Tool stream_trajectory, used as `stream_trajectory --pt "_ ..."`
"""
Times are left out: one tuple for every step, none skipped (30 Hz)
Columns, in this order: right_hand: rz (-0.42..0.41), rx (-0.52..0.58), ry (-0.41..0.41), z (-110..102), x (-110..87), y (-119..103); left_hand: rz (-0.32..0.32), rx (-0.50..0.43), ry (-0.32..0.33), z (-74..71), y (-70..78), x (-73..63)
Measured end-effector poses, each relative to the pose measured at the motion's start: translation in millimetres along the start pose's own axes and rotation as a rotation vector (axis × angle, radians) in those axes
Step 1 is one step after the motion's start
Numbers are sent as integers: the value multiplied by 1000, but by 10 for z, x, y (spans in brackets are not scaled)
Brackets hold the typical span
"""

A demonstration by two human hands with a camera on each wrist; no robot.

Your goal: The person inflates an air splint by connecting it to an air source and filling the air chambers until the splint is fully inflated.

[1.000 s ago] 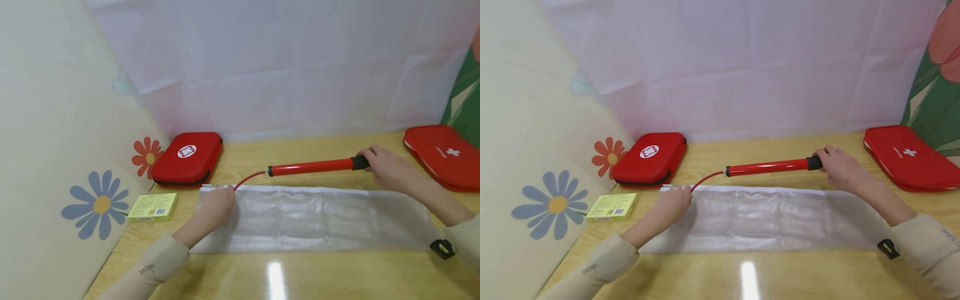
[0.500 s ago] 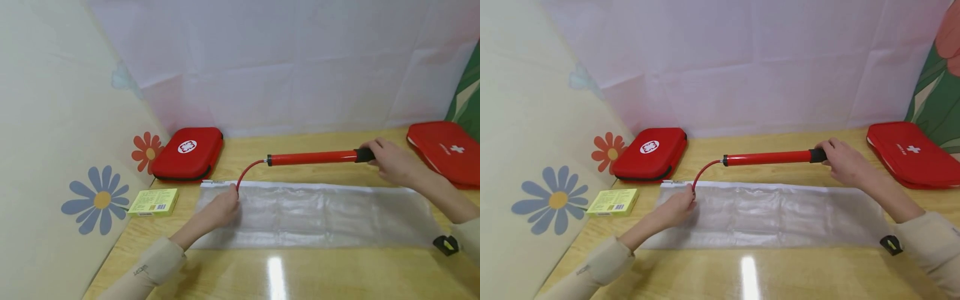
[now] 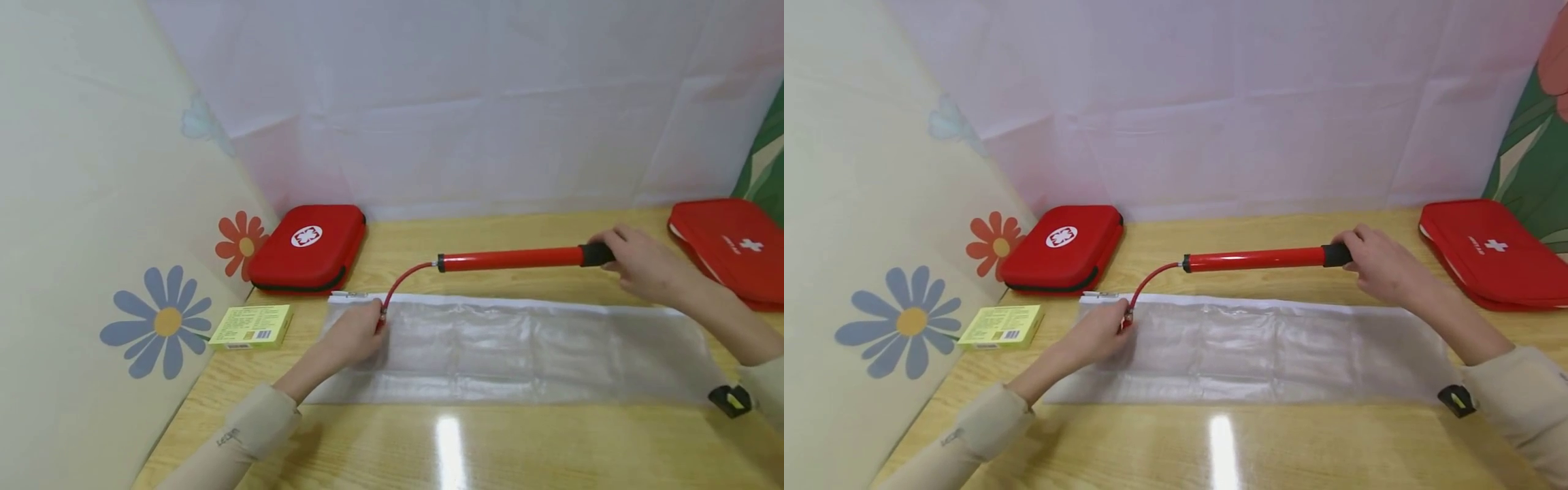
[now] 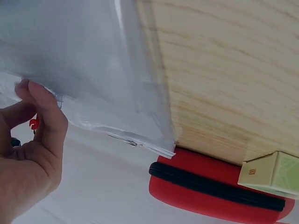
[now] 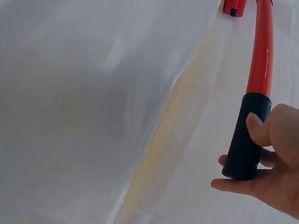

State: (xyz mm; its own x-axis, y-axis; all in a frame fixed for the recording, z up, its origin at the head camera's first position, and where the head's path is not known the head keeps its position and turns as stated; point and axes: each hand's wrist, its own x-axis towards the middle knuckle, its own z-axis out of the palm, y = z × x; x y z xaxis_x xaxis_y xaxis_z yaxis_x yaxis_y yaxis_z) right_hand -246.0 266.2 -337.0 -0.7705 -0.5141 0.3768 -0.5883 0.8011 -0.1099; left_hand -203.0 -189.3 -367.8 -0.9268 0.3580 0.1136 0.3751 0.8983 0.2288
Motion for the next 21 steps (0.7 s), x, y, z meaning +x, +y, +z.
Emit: stream_trajectory --pt "-2 1 1 5 -2 -2 10 5 12 -3 -4 -9" --pt "-5 3 4 9 -2 -5 13 13 25 -7 -6 -19" --pt "-4 7 4 12 -1 -7 16 24 41 -12 -7 -29" --pt "-1 10 3 13 -1 -12 10 34 53 -15 -9 -35" --pt "-2 12 6 14 0 -15 4 42 71 -19 -9 -43" --pt "-1 15 6 13 0 -19 -3 51 85 -19 -10 -47" --pt "-3 16 8 13 0 -24 -7 60 95 -16 -13 -50" --pt "-1 17 4 13 1 -32 -15 64 95 -11 -17 -50" --pt "3 19 -2 13 8 -39 -23 69 93 -7 -22 -52" --pt "4 20 -7 13 14 -47 -33 68 88 -3 -26 -53" --pt "8 23 -14 15 22 -55 -42 64 83 1 -28 -53" --pt "13 26 -23 17 29 -62 -51 60 75 5 -30 -53" --pt "16 28 -28 22 35 -67 -59 58 69 11 -33 -53" --pt "23 32 -36 23 39 -73 -69 58 61 18 -35 -51" --pt "24 37 -39 24 42 -77 -76 61 56 23 -36 -51" --pt "22 40 -36 27 42 -78 -78 58 53 30 -37 -51" --pt "21 42 -33 29 41 -77 -81 58 47 38 -39 -50" --pt "21 43 -32 31 38 -77 -83 60 43 43 -38 -50" --pt "22 45 -32 32 36 -77 -82 63 41 51 -39 -51" --pt "25 48 -33 33 33 -76 -80 64 40 56 -41 -51" --pt "25 48 -32 34 31 -73 -77 63 41 60 -39 -51"
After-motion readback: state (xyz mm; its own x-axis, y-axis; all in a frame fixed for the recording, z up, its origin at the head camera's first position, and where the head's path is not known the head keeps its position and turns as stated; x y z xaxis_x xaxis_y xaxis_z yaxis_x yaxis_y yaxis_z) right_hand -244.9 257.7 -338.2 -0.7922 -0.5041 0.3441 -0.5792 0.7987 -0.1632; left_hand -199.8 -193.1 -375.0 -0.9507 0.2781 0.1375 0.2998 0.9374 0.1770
